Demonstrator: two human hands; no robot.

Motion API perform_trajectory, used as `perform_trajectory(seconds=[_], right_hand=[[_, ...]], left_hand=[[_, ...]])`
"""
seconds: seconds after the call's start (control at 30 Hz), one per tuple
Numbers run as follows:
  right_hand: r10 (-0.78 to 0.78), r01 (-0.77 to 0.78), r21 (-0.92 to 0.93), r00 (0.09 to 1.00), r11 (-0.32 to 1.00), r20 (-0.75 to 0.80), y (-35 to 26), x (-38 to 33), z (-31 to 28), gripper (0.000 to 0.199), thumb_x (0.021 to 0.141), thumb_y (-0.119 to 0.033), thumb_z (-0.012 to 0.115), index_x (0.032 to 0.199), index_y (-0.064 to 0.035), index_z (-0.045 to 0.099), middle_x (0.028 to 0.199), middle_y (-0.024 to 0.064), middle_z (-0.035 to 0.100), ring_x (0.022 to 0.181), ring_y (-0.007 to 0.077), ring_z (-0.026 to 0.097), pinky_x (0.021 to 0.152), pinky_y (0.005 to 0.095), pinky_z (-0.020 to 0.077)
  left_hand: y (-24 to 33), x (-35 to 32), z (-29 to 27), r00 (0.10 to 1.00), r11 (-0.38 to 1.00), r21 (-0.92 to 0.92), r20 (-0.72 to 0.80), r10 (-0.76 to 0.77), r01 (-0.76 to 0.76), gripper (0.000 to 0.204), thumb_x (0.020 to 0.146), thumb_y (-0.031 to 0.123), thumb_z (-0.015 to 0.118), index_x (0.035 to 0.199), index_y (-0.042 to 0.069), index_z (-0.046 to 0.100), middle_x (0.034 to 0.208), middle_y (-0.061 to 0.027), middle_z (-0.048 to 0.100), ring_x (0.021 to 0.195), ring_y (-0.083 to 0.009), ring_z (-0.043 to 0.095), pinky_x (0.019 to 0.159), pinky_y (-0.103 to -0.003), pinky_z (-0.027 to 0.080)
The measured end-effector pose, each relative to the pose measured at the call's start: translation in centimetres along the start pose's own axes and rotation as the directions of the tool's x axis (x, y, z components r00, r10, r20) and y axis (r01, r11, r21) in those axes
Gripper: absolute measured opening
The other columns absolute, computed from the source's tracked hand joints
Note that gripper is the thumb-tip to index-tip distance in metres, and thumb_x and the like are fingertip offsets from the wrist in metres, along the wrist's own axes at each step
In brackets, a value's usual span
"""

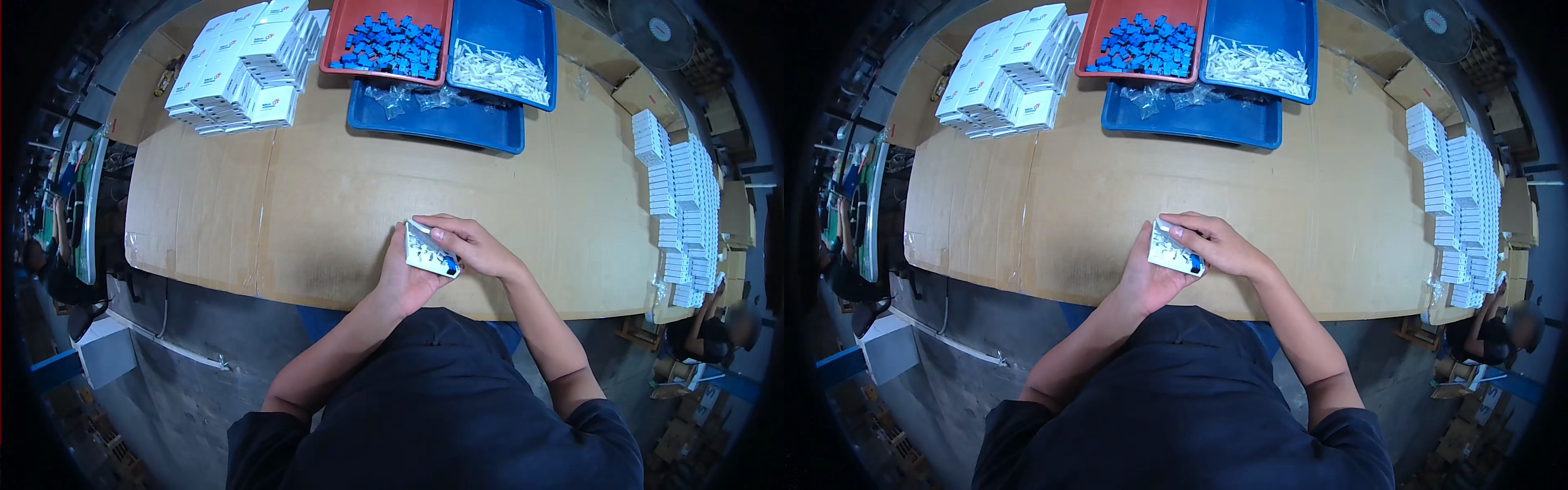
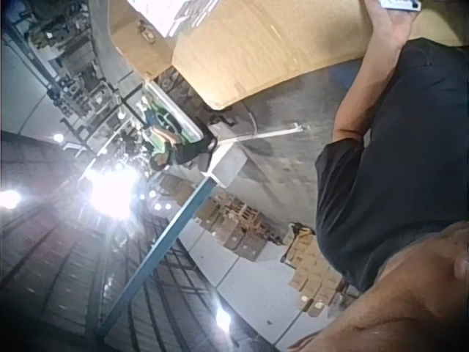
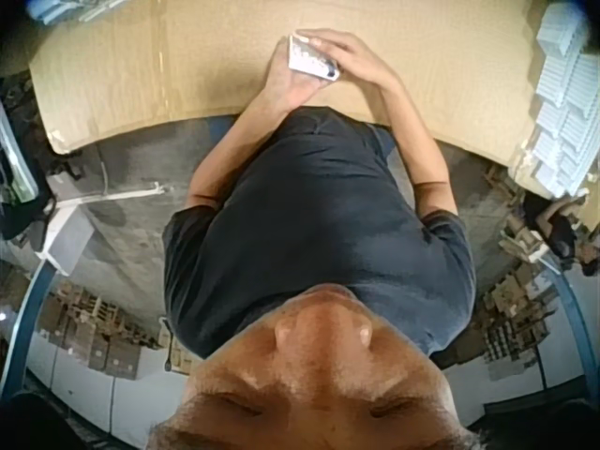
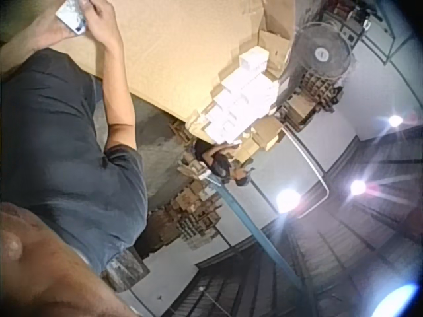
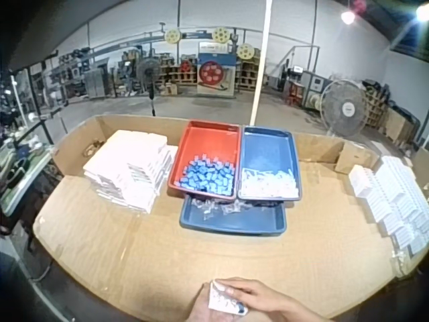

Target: The person picks up a white box, turns it over, and places it on a stack. Then, they open another box and place a small plastic bag, a white plate, and a blue component inside before closing it.

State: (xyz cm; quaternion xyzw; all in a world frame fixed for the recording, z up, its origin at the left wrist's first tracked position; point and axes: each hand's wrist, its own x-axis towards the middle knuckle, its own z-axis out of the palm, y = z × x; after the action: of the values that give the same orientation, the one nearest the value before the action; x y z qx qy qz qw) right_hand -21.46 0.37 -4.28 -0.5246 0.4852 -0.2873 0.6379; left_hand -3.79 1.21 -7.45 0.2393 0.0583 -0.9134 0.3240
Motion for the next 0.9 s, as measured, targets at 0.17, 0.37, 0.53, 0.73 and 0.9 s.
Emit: perform_trajectory(seconds=[0.17, 0.37, 0.53, 0.73, 0.9], right_hand=[[0.027, -0.027, 0.0, 0.999, 1.0, 0.025, -0.4, 0.0, -0.6, 0.044, 0.107, -0.034, 0.058, 0.142, -0.0075, 0.064, 0.118, 0.0085, 0.07, 0.104, 0.0151, 0.063, 0.09, 0.0304, 0.0531], [0.079, -0.079, -0.019, 0.997, 0.997, -0.002, 0.4, 0.3, -0.7, 0.04, 0.105, -0.031, 0.062, 0.138, -0.0088, 0.068, 0.106, 0.0066, 0.074, 0.09, 0.0117, 0.064, 0.079, 0.029, 0.0547], [0.007, -0.013, -0.075, 0.997, 0.997, -0.081, 0.9, 0.5, -0.2, 0.036, 0.104, -0.03, 0.064, 0.131, -0.0071, 0.072, 0.099, 0.0089, 0.076, 0.082, 0.0106, 0.064, 0.074, 0.0297, 0.0541], [0.015, -0.026, -0.135, 0.997, 0.991, -0.082, 1.8, 1.2, -0.5, 0.037, 0.104, -0.035, 0.063, 0.114, -0.0015, 0.078, 0.08, 0.0099, 0.074, 0.071, 0.0112, 0.062, 0.069, 0.0314, 0.0535], [-0.003, -0.007, -0.172, 0.998, 0.985, -0.06, 1.7, 1.4, -0.3, 0.041, 0.105, -0.038, 0.063, 0.112, -0.0001, 0.077, 0.08, 0.0111, 0.074, 0.073, 0.0113, 0.062, 0.071, 0.0313, 0.0536]], left_hand=[[0.3, 0.4, -0.8, 1.0, 1.0, 0.02, 0.018, -0.015, 0.014, 0.06, 0.111, 0.056, 0.025, 0.142, 0.013, 0.052, 0.139, -0.0114, 0.057, 0.127, -0.0285, 0.057, 0.105, -0.052, 0.048], [0.2, 0.8, -1.2, 0.989, 0.998, -0.053, 0.143, -0.033, 0.041, 0.054, 0.111, 0.053, 0.033, 0.14, 0.012, 0.054, 0.136, -0.011, 0.059, 0.124, -0.028, 0.058, 0.103, -0.051, 0.048], [0.0, 0.9, -0.9, 0.997, 0.996, -0.07, 0.052, -0.054, 0.057, 0.05, 0.11, 0.051, 0.037, 0.135, 0.013, 0.056, 0.132, -0.0096, 0.06, 0.121, -0.0267, 0.059, 0.101, -0.049, 0.049], [0.1, 1.3, -1.7, 0.996, 0.996, -0.058, 0.05, -0.072, 0.075, 0.048, 0.11, 0.051, 0.038, 0.134, 0.014, 0.057, 0.131, -0.0095, 0.061, 0.119, -0.0265, 0.06, 0.099, -0.049, 0.05], [0.0, 1.5, -1.9, 0.998, 0.998, -0.02, 0.022, -0.065, 0.065, 0.051, 0.11, 0.054, 0.036, 0.136, 0.014, 0.055, 0.133, -0.0097, 0.059, 0.121, -0.0267, 0.059, 0.101, -0.051, 0.049]])
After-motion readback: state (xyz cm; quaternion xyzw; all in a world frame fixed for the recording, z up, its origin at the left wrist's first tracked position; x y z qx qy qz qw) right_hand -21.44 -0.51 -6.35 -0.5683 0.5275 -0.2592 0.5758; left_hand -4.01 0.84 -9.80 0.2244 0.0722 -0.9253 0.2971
